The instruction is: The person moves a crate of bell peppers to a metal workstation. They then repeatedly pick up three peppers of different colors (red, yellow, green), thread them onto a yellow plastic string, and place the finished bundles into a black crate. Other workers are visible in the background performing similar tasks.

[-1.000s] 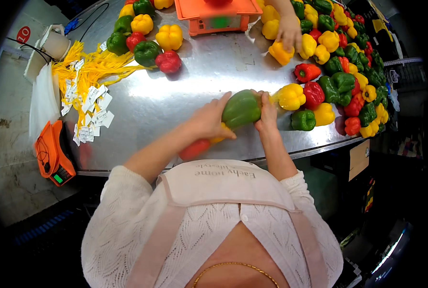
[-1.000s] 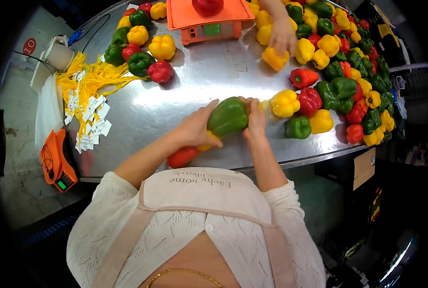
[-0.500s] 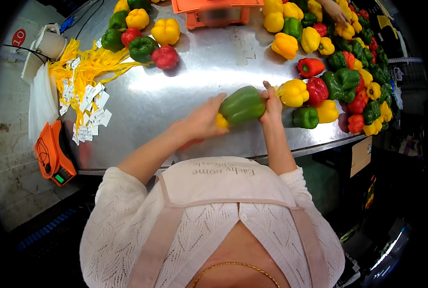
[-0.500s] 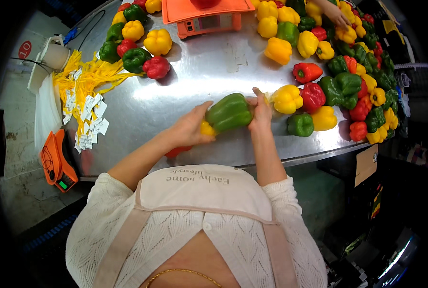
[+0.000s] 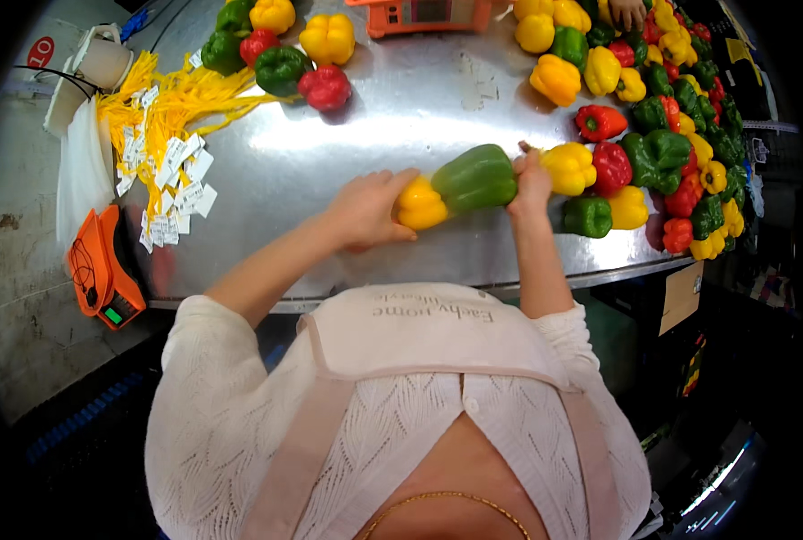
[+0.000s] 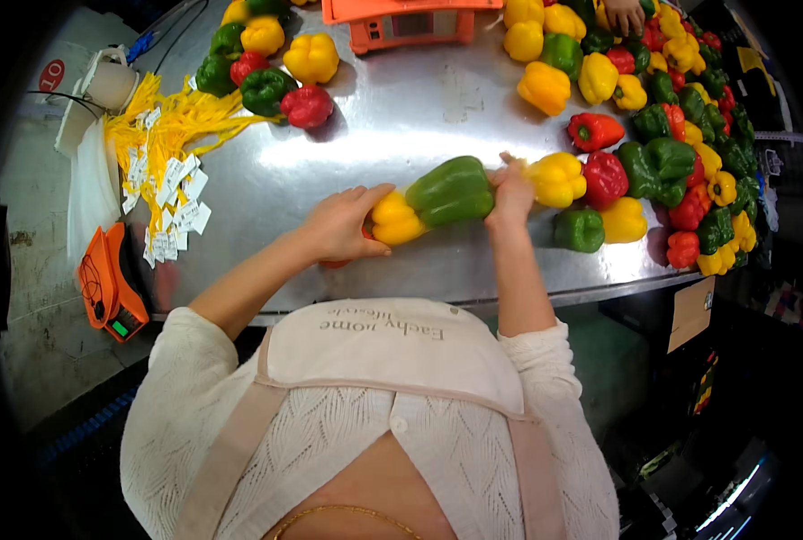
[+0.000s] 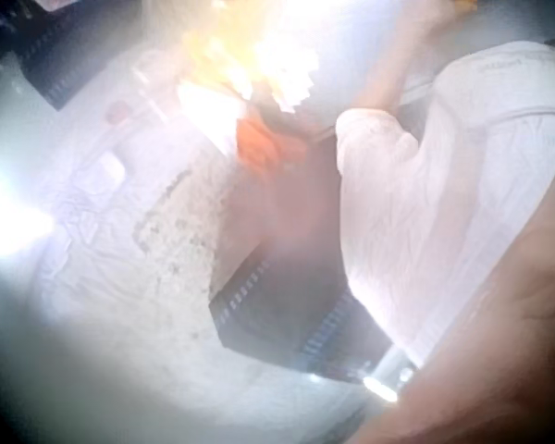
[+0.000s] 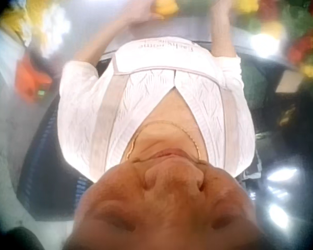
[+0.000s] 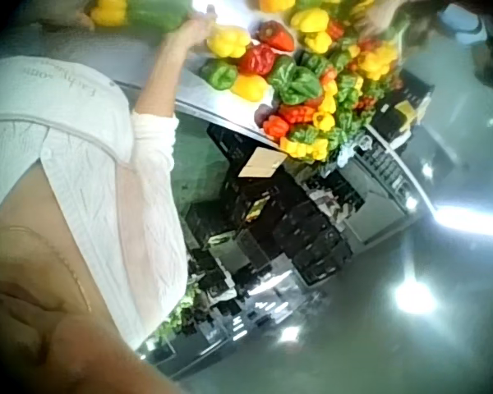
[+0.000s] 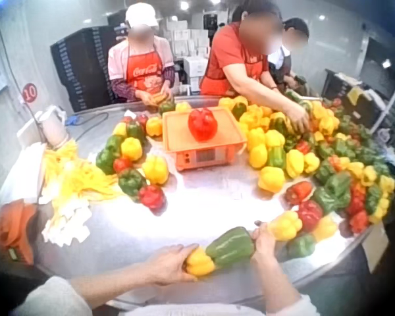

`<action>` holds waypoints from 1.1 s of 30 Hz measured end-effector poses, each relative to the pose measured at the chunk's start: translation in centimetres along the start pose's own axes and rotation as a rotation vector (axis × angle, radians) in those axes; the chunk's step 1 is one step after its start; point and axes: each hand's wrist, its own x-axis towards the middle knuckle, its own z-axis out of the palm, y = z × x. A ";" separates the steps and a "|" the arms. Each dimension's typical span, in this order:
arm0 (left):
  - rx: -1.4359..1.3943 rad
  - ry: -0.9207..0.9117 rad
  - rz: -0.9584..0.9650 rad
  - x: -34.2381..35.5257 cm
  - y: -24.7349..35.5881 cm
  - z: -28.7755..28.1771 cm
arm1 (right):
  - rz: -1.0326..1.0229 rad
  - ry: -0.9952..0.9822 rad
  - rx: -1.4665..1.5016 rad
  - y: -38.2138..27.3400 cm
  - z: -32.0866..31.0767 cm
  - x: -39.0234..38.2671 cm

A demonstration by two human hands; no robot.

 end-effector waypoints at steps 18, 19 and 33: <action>-0.621 -0.177 0.088 -0.6 3.2 -3.7 | 0.019 -0.340 0.296 -8.5 4.8 -5.4; -0.544 -0.128 0.114 -0.5 3.1 -3.6 | -0.012 -0.356 0.255 -8.5 4.9 -5.2; -0.175 0.264 0.129 7.8 5.2 2.1 | -0.009 0.035 -0.114 0.8 3.7 -1.8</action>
